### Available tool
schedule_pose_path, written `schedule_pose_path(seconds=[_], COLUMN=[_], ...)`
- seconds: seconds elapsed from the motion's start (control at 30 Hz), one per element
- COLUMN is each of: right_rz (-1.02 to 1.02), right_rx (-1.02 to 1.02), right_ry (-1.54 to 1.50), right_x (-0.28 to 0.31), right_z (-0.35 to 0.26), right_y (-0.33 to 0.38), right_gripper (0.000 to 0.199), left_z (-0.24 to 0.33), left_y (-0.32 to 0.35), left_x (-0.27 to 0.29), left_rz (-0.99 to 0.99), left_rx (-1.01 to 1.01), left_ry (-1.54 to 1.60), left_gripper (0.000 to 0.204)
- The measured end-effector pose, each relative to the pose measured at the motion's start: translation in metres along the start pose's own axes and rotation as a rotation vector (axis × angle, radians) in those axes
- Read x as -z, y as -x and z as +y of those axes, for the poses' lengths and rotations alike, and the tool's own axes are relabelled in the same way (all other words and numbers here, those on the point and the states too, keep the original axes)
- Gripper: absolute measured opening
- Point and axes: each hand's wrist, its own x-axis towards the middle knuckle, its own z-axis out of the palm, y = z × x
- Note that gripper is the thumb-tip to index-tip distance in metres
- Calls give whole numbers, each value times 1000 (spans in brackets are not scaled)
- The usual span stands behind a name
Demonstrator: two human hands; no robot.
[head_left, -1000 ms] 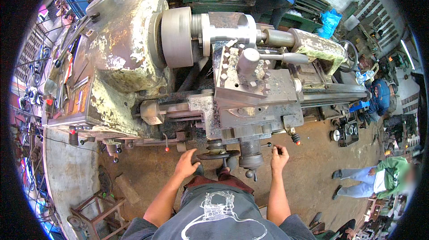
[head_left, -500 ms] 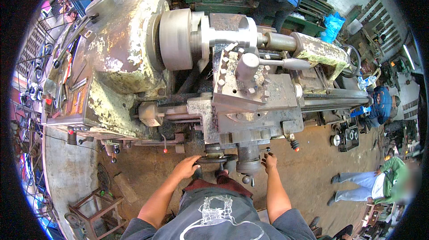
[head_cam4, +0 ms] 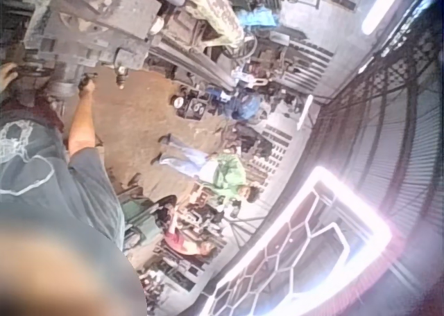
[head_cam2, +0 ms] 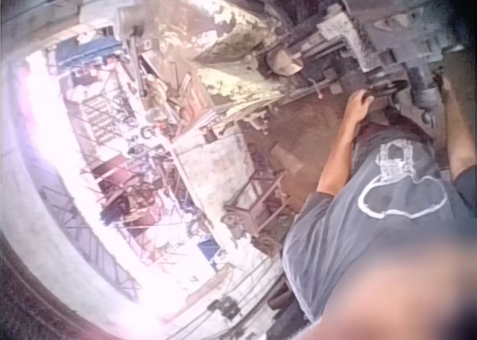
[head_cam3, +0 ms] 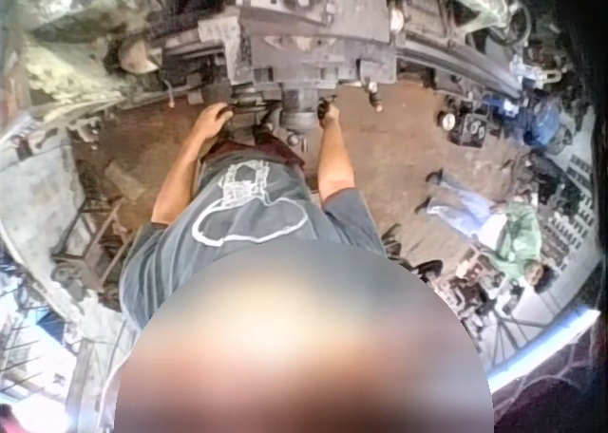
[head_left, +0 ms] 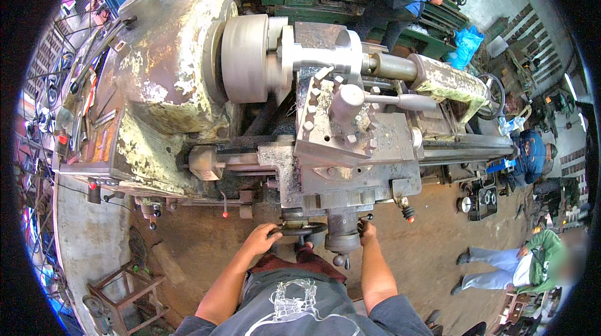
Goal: The person operates a metal lathe, turning handwheels to advance the cutting tool against a rotating cylindrical workpiece. They repeatedly adjust the tool position and occasionally pause to observe the cut. The workpiece remains mounted in the chuck throughout.
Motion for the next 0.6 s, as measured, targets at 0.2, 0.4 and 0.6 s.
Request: schedule_pose_path(seconds=[0.2, 0.4, 0.6], right_rz=[24, -118, -162], right_rx=[-21, -86, -77], right_ry=[24, -233, -425], right_x=[4, -1, -5], right_z=[2, -13, -27], right_y=[-13, -18, -20], right_gripper=[25, 22, 22], left_z=[-9, -12, -10], left_y=[-3, -6, -6], left_x=[-3, -4, -6], left_rz=[25, 7, 23], left_rx=[-38, -56, -60], left_ry=[-37, -56, -51], left_gripper=[50, 47, 47])
